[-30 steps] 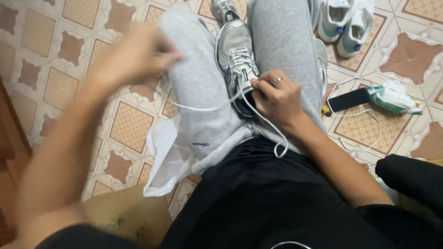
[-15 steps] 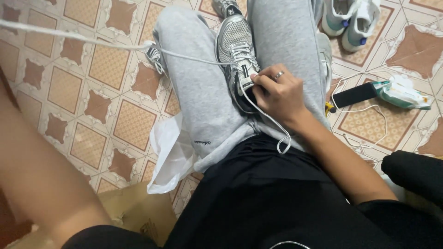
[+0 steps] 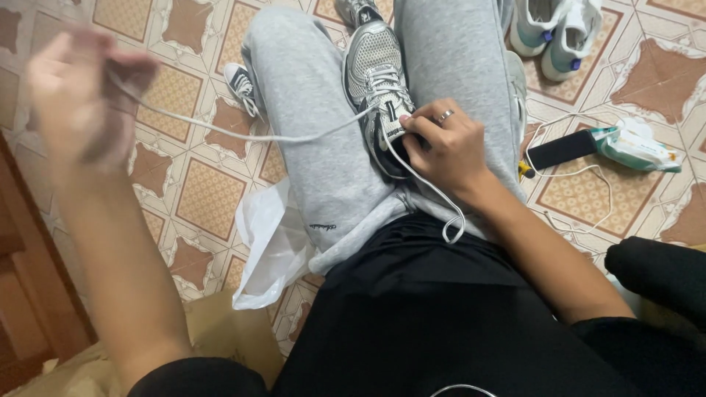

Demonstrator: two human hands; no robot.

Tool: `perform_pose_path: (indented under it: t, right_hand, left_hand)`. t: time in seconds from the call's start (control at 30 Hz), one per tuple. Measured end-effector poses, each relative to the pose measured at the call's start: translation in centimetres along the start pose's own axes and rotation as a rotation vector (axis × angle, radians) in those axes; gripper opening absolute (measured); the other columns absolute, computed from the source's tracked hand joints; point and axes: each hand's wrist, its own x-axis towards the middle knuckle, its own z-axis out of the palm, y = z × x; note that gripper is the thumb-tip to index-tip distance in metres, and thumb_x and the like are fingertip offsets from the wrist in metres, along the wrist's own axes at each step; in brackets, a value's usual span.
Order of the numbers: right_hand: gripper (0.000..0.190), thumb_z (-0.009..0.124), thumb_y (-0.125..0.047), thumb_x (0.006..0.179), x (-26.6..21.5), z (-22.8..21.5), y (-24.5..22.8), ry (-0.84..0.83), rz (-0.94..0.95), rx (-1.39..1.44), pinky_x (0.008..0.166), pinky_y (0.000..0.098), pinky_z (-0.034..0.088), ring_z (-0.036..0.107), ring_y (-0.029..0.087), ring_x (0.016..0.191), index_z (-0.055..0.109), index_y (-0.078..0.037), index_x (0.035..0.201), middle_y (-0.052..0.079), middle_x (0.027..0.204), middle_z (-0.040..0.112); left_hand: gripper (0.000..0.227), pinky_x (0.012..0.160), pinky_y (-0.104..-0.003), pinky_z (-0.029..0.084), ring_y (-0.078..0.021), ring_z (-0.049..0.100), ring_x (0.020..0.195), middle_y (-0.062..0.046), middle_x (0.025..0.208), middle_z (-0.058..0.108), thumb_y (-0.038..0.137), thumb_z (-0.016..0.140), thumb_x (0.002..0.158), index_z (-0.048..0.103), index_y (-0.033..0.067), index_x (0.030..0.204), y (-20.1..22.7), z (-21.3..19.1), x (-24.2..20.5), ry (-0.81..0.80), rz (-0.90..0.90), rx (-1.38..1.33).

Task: The person is sitting on the floor and lacing a silver sneaker, threading the white lace through the eyelets.

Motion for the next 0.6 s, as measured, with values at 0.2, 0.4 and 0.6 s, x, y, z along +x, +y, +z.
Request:
perform_pose_path:
  t: [0.2, 0.4, 0.6]
  right_hand:
    - [0.009, 0.082, -0.004, 0.088, 0.1, 0.0, 0.0, -0.004, 0.004, -0.001, 0.052, 0.0333, 0.043, 0.062, 0.023, 0.08, 0.075, -0.008, 0.09, 0.005, 0.091, 0.069]
    - [0.015, 0.087, -0.01, 0.082, -0.5, 0.9, 0.4, 0.039, 0.078, -0.017, 0.067, 0.0278, 0.054, 0.067, 0.02, 0.08, 0.074, -0.017, 0.082, -0.002, 0.085, 0.068]
    - [0.014, 0.086, -0.011, 0.083, -0.8, 1.0, 0.6, 0.041, 0.076, -0.022, 0.068, 0.0283, 0.053, 0.068, 0.02, 0.082, 0.074, -0.017, 0.083, -0.002, 0.086, 0.068]
  left_hand:
    - [0.026, 0.087, -0.026, 0.059, -0.0131, 0.07, 0.093, -0.005, 0.099, 0.072, 0.035, 0.061, 0.113, 0.063, 0.009, 0.111, -1.2, 3.1, -2.4, -0.225, -0.111, 0.444]
    - [0.011, 0.077, -0.032, 0.065, -0.0205, 0.074, 0.074, -0.019, 0.092, 0.074, 0.007, 0.065, 0.11, 0.059, -0.0019, 0.111, -5.2, 5.3, -3.8, -0.336, -0.081, 0.228]
    - [0.016, 0.062, -0.026, 0.063, -0.0154, 0.073, 0.061, -0.017, 0.078, 0.075, 0.013, 0.074, 0.102, 0.069, -0.0013, 0.107, -3.3, 10.4, -4.7, -0.448, -0.079, 0.228]
